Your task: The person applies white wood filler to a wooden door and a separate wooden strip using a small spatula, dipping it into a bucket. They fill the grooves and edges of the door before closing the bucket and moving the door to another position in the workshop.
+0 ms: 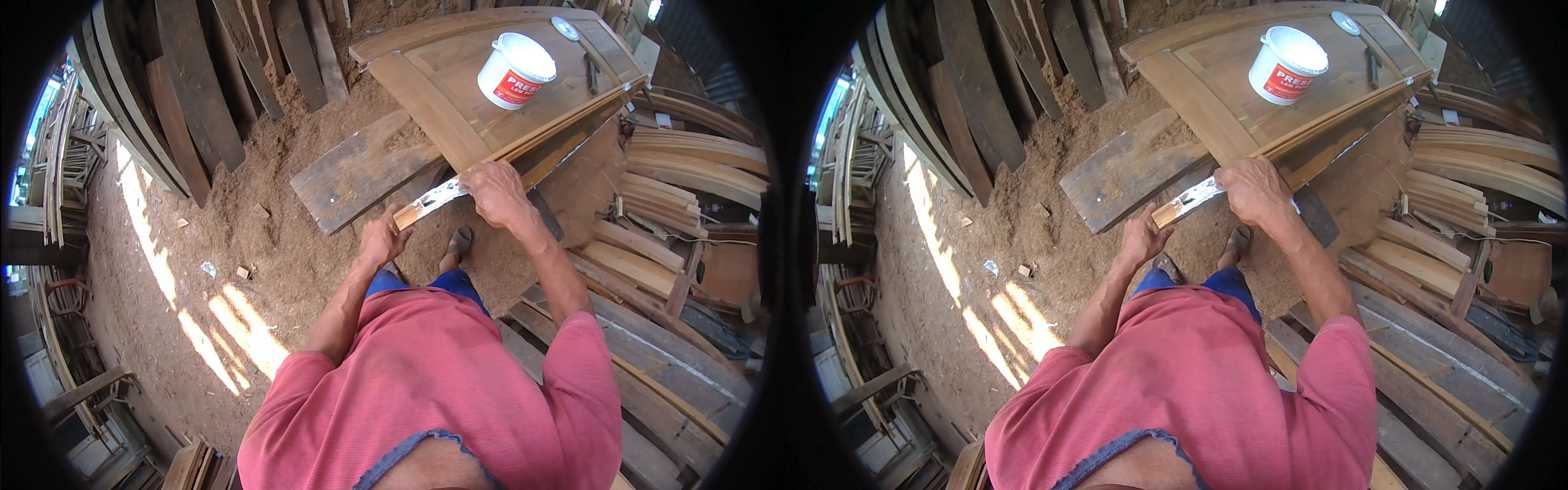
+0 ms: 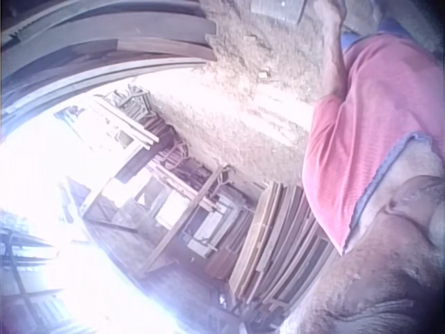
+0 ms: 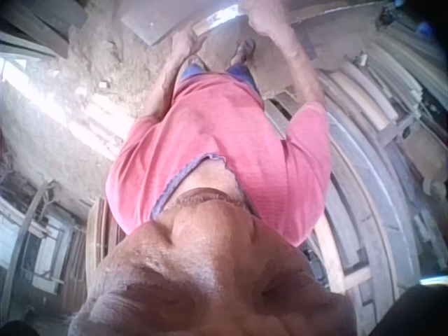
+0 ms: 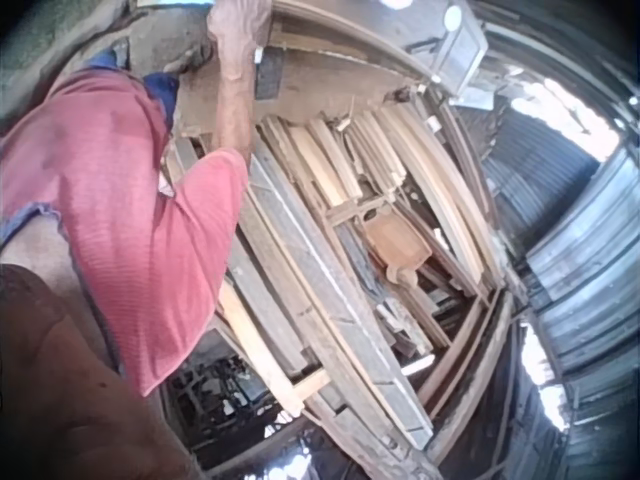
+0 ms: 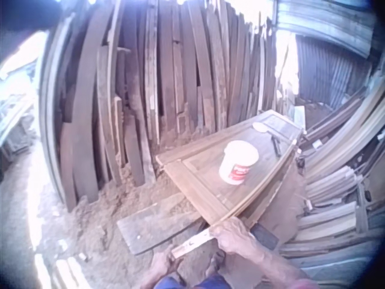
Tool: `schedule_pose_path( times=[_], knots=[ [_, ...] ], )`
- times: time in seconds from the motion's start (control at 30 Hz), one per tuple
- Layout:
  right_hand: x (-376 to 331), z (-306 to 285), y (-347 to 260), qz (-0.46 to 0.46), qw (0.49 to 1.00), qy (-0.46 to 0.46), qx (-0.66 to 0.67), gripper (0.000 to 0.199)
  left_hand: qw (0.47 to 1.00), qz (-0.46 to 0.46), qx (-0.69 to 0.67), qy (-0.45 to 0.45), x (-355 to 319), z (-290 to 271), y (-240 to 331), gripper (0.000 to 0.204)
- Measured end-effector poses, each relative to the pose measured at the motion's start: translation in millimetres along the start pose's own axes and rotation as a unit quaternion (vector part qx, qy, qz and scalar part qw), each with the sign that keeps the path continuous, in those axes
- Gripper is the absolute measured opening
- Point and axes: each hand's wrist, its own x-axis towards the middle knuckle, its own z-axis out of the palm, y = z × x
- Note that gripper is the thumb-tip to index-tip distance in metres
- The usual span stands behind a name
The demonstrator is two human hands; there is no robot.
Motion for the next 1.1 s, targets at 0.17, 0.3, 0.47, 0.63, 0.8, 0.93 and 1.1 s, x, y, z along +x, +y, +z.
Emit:
schedule_pose_path(
  times=[0.17,0.3,0.47,0.63,0.8,0.93,1.1],
  knots=[
    [41,0,-26,-0.095,0.993,-0.004,-0.068,0.012,1.0,0.025,-0.007,0.014,-1,5,-9,0.049],
    [82,-11,-19,-0.049,0.99,-0.095,-0.092,0.016,0.998,0.03,-0.043,0.023,-1,8,-11,0.048],
    [103,-4,-26,-0.072,0.984,-0.125,-0.101,0.015,0.999,0.018,-0.046,0.012,-3,4,-5,0.049],
    [102,-28,-6,-0.022,0.99,-0.127,-0.064,0.013,0.998,0.026,-0.046,0.018,-3,5,-11,0.049],
    [85,-25,0,0.0,0.985,-0.17,0.007,0.012,0.998,0.03,-0.052,0.02,-3,5,-10,0.049],
    [64,-13,15,0.053,0.992,-0.095,0.069,0.013,0.998,0.048,-0.045,0.023,0,7,-12,0.05],
    [3,-4,1,0.114,0.947,-0.018,0.299,0.025,0.999,0.04,-0.031,0.021,-1,10,-20,0.052]
  ],
)
